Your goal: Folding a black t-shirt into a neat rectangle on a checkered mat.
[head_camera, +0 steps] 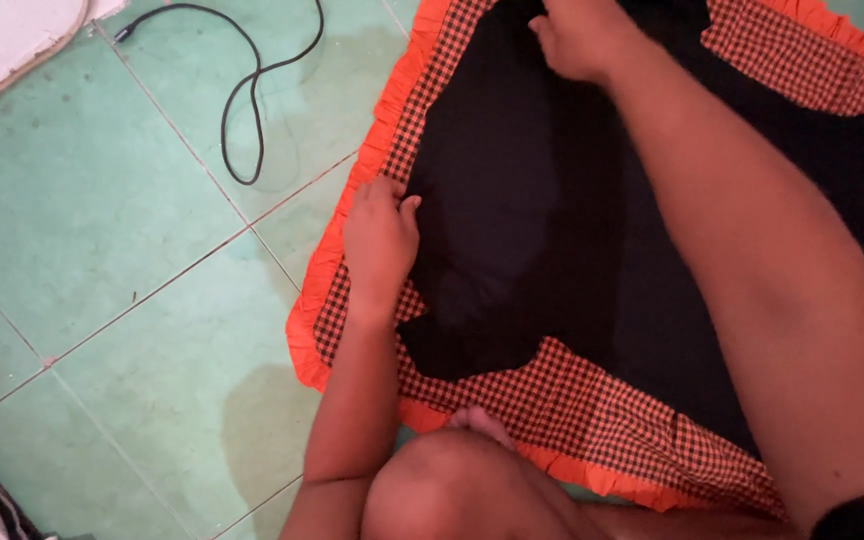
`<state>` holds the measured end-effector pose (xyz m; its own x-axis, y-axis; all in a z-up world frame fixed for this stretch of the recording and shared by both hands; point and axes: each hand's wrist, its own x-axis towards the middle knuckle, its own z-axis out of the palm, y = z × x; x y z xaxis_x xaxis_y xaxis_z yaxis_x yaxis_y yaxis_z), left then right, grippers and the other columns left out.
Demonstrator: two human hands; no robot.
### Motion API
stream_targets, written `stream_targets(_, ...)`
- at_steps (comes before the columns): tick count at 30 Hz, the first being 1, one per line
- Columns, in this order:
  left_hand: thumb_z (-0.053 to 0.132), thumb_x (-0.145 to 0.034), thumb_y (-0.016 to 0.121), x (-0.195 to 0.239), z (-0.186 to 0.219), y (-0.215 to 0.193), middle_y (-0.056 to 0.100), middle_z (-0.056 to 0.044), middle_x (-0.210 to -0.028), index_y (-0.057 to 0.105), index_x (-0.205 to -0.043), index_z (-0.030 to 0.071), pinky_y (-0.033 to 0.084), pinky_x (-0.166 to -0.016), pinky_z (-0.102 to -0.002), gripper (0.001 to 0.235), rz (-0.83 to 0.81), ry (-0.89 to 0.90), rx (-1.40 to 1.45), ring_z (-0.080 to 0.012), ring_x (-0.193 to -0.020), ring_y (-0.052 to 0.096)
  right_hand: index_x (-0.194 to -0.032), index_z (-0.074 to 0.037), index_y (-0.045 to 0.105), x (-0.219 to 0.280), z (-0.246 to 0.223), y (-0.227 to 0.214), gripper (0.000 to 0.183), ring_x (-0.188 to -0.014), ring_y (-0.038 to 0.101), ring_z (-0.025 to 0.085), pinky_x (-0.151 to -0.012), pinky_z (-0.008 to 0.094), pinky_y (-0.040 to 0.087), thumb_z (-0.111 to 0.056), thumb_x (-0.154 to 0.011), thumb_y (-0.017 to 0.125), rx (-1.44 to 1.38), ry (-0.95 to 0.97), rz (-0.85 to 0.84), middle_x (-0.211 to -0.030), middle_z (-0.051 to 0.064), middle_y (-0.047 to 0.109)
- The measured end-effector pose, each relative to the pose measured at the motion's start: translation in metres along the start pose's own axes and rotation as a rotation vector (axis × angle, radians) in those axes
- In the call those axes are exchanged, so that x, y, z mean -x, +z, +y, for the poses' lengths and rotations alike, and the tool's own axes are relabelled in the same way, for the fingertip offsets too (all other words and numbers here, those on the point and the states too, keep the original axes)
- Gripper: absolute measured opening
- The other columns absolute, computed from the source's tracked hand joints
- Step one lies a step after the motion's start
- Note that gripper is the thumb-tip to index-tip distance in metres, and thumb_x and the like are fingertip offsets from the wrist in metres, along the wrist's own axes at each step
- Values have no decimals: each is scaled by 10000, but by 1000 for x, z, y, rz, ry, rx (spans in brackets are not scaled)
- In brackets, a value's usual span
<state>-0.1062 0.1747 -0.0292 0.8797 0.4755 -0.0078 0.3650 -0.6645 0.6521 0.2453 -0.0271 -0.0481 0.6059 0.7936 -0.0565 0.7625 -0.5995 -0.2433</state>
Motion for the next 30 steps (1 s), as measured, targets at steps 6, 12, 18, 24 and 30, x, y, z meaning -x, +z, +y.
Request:
stream_targets(6,635,-796,795,8,24,-49,718,-157,-956,572,-1050,113,579,-815,-531,622,-282,-117,-62,-397,-963,726,-1106,-110,705,97,-134,-25,130,-986,671,341,-876,486,513,-92,-978,689,-82,-182,325,-1017,97,693)
stream_targets(12,456,-817,816,13,25,-64,748,-268,-988,711,-1110,-39,569,-860,-550,585,-608,-57,-76,-477,-1012,714,-1087,-132,665,255,-230,-15,342,-871,683,334,-774,490,534,-303,-817,788,-315,94,87,-907,91,667)
stream_targets(18,442,-826,784,31,-12,-54,757,-185,-1022,737,-1151,142,529,-946,-553,444,-512,-179,-33,-426,-1115,677,-919,-168,630,303,-239,34,175,-932,614,302,-762,445,490,-319,-877,709,-180,-36,143,-949,56,586)
stream_targets(24,443,-917,691,43,2,-66,754,-254,-984,695,-1106,62,576,-886,-559,425,-467,-50,-403,-460,-1035,722,-932,-117,739,382,-182,-40,156,-903,674,381,-792,458,550,-217,-817,771,-221,38,204,-901,141,676)
stream_targets(30,489,-905,683,74,165,-101,760,-258,-1007,679,-1132,10,577,-850,-571,531,-473,245,-593,-488,-1026,727,-1102,-49,790,580,-31,-34,406,-1039,722,452,-880,501,576,-379,-875,729,0,903,-13,-1037,244,758)
